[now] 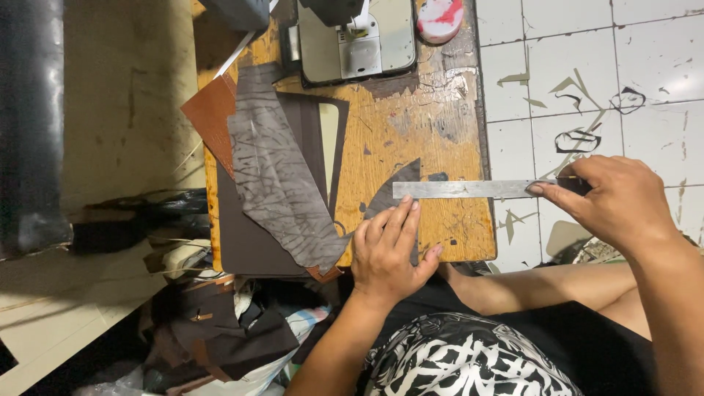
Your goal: Measuring and marking leather pieces with a ruler and pen on a workshop table
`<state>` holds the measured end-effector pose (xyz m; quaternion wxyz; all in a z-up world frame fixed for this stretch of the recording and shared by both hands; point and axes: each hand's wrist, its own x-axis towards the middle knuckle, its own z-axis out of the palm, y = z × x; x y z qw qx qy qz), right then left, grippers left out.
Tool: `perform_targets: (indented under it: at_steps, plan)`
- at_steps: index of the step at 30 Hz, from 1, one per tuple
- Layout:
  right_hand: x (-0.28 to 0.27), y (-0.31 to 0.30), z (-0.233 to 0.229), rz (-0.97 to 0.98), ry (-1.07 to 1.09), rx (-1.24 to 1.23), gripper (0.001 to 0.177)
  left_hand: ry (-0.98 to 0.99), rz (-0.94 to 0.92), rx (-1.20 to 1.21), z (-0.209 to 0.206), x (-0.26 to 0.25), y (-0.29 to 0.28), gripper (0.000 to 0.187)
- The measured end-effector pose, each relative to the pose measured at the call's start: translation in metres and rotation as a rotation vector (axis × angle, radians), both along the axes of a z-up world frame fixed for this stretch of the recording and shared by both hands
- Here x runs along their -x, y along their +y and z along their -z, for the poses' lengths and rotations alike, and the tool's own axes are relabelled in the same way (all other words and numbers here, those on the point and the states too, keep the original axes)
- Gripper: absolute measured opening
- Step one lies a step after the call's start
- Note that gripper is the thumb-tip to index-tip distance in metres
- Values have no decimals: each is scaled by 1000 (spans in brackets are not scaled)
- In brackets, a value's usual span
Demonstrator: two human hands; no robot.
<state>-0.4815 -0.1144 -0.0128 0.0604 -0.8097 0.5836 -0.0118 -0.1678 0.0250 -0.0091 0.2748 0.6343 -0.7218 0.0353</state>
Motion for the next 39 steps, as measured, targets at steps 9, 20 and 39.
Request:
perform_targets:
  at_steps: [9, 20, 39]
  plan:
    - [-3, -3, -5, 43, 90, -82, 58, -9, -1, 8, -2, 0, -1, 61]
    - [-11, -6, -15, 85, 69, -160, 54, -4, -9, 19, -2, 1, -1, 62]
    - [3, -6, -1, 41, -13, -7, 59, -2, -30, -109, -10, 9, -3, 90]
